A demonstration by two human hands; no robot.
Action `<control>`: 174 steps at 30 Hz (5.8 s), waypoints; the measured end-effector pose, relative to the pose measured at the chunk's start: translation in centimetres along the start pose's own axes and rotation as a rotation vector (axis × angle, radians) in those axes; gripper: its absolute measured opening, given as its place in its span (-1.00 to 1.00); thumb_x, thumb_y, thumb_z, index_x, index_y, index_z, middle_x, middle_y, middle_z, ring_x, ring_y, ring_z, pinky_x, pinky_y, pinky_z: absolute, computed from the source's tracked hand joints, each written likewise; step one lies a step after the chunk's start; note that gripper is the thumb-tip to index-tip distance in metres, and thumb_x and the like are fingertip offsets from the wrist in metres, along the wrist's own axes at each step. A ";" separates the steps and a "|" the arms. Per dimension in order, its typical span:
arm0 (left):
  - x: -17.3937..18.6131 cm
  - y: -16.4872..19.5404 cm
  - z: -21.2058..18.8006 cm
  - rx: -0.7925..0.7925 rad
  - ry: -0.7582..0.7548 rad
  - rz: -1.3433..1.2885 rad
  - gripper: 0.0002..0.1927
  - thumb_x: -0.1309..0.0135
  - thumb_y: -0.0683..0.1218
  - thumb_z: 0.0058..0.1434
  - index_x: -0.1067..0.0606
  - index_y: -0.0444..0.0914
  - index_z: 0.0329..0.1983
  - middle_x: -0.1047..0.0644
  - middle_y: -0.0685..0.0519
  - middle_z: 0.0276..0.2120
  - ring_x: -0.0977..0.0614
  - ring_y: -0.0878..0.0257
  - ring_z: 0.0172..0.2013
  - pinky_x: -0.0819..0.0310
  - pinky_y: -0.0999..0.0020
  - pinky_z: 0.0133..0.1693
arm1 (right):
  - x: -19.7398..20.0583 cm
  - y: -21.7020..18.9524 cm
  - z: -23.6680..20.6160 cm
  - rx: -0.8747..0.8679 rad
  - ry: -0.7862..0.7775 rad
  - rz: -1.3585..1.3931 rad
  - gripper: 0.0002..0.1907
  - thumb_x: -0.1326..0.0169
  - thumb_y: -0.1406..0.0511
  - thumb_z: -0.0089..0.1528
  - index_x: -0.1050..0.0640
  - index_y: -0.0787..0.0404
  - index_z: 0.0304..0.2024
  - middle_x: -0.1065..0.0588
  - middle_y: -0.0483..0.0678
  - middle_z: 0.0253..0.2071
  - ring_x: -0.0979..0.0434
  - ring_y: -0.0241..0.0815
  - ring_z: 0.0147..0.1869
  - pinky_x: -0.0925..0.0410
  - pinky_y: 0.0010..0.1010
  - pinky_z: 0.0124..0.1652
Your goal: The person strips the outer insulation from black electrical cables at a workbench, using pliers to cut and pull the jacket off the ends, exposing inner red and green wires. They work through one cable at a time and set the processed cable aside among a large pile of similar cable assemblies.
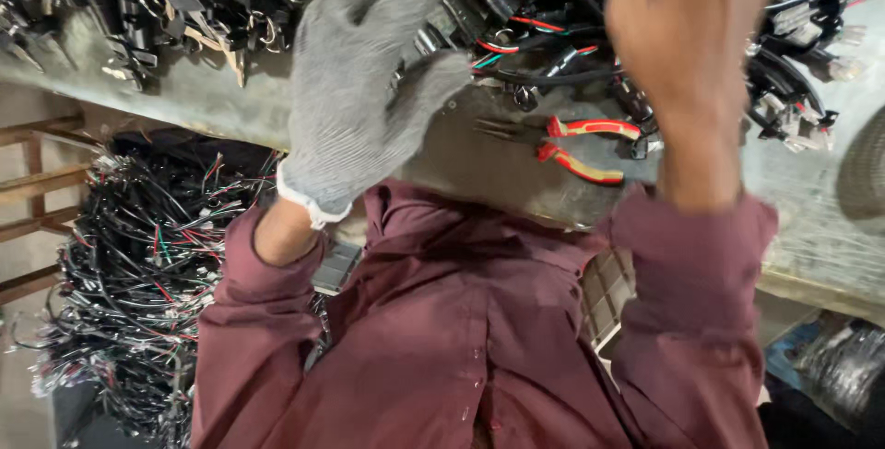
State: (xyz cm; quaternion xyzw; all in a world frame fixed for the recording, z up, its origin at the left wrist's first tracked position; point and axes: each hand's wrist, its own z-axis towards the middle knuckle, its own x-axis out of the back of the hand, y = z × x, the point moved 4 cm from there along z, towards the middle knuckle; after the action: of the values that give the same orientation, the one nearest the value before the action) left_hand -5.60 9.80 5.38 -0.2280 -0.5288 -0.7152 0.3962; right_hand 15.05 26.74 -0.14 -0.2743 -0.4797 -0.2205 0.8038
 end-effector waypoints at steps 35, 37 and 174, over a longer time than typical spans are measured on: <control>-3.2 2.3 -7.7 0.237 -0.062 -1.245 -0.93 -0.11 -0.16 0.41 -0.48 -0.25 -0.12 -0.57 -0.03 -0.22 -0.58 0.17 -0.24 -0.47 0.33 -0.20 | 4.9 -16.3 -8.1 0.143 0.015 0.521 -0.70 -0.22 0.39 -0.07 -0.42 0.27 -0.34 -0.45 0.11 -0.33 -0.48 0.10 -0.35 -0.33 -0.12 -0.36; -3.5 2.9 -7.5 0.146 -0.141 -1.067 -0.97 -0.10 -0.18 0.41 -0.49 -0.24 -0.15 -0.57 -0.01 -0.25 -0.58 0.19 -0.28 -0.46 0.35 -0.23 | 4.5 -15.2 -8.9 0.065 0.074 0.611 -0.64 -0.14 0.39 -0.11 -0.46 0.32 -0.25 -0.40 0.06 -0.39 -0.42 0.11 -0.38 -0.29 -0.08 -0.36; -5.8 3.2 -4.4 -0.024 -0.165 -0.673 -0.70 -0.06 -0.14 0.49 -0.39 -0.27 0.23 -0.48 -0.09 0.06 -0.54 0.01 0.05 -0.46 0.24 0.13 | -1.2 -4.0 -14.6 -0.292 -0.174 0.465 -0.54 -0.33 0.06 0.21 -0.51 0.19 -0.03 -0.49 -0.01 0.00 -0.48 0.04 0.11 -0.21 -0.07 0.12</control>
State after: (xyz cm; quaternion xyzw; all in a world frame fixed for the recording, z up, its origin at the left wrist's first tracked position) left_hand 0.71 7.15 1.43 -0.1026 -0.5960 -0.7912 0.0913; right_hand 21.51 14.37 -5.99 -0.5076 -0.4343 -0.0725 0.7406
